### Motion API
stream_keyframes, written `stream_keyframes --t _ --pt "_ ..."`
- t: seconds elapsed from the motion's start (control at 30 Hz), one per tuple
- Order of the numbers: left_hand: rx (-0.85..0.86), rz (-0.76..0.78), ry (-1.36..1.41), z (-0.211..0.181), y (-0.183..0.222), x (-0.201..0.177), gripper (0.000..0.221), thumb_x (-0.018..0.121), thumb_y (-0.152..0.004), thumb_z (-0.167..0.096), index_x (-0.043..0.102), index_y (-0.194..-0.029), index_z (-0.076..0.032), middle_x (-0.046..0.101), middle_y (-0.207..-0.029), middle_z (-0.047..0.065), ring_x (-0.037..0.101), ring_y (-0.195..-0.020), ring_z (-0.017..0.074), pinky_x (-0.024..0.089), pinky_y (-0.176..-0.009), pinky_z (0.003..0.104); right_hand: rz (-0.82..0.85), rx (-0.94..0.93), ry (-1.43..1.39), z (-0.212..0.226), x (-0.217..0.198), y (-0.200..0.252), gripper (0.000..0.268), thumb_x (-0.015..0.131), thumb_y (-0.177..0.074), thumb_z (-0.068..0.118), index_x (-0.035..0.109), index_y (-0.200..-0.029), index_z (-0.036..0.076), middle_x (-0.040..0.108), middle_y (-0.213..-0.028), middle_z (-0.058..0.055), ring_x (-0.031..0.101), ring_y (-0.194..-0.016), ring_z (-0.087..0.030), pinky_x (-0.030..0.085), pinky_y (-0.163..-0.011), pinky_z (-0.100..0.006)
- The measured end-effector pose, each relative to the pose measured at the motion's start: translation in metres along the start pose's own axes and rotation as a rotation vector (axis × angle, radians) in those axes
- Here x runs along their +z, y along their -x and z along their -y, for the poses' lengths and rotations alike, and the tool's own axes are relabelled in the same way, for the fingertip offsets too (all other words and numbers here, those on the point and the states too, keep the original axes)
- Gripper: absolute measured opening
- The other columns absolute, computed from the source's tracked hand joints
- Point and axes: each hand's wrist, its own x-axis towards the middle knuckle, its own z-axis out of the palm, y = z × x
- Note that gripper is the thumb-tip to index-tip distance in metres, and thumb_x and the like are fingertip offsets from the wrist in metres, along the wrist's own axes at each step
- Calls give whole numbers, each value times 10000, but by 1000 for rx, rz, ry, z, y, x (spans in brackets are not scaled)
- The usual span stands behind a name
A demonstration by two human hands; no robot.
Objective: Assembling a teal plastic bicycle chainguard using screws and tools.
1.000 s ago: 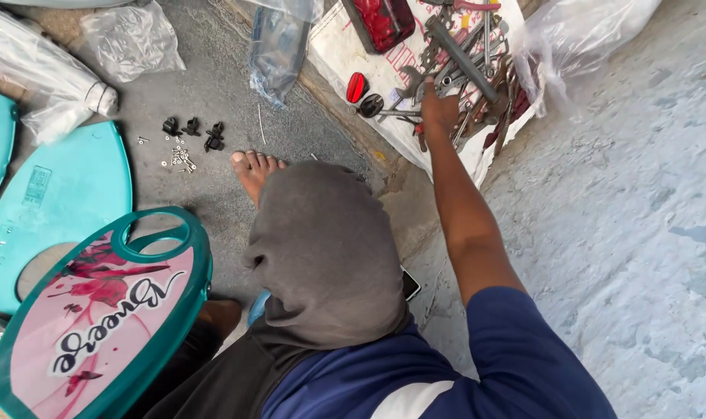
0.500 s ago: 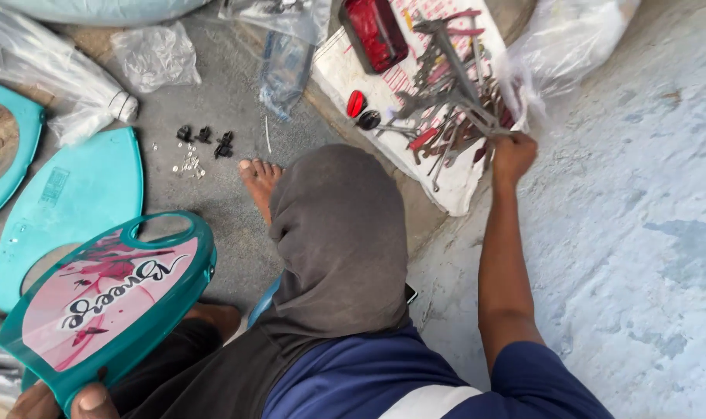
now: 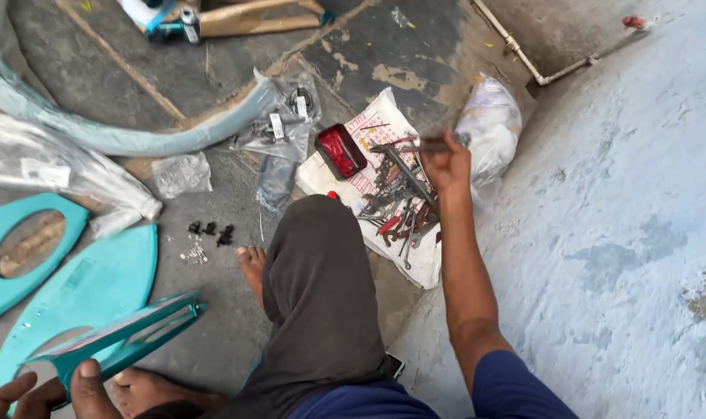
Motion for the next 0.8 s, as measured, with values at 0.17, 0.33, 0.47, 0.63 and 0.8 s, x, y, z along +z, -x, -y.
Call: stream_keyframes --t 0.17,0.33,0.47,0.63,0.8 --pt "9 -62 -9 -186 -124 -83 177 595 -1029 -16 726 -1147 -4 653 -991 204 691 -926 266 564 -914 338 140 69 147 5 210 61 148 589 -1023 115 635 -1069 -18 712 -908 -125 620 -664 -126 512 -587 -236" --pt "17 -39 102 -249 -130 -112 239 650 -946 -53 786 -1142 -63 668 -963 192 704 -873 275 554 -847 359 551 -174 511 -58 313 176 276 620 -1106 256 678 -1063 -9 703 -812 -84 524 -499 -33 399 -406 -187" --pt "101 -106 233 -259 -120 -118 216 724 -993 -203 749 -1168 -78 663 -984 153 689 -916 277 527 -834 344 945 -587 1378 -115 335 253 201 683 -1026 212 717 -1036 13 675 -804 -56 590 -630 -114 449 -536 -322" --pt "262 -111 161 -294 -121 -130 401 749 -850 -272 703 -1176 -43 649 -1030 212 655 -943 387 516 -793 421 1124 -553 1443 -177 337 308 216 649 -1031 216 735 -1045 18 637 -750 -60 590 -583 -137 452 -508 -324" --pt "266 -121 199 -288 -119 -112 136 686 -959 -135 675 -1013 -11 643 -871 162 620 -773 373 477 -674 468 1184 -500 1363 -219 315 322 223 721 -1012 251 721 -1029 29 584 -672 -69 530 -548 -158 508 -732 -365"
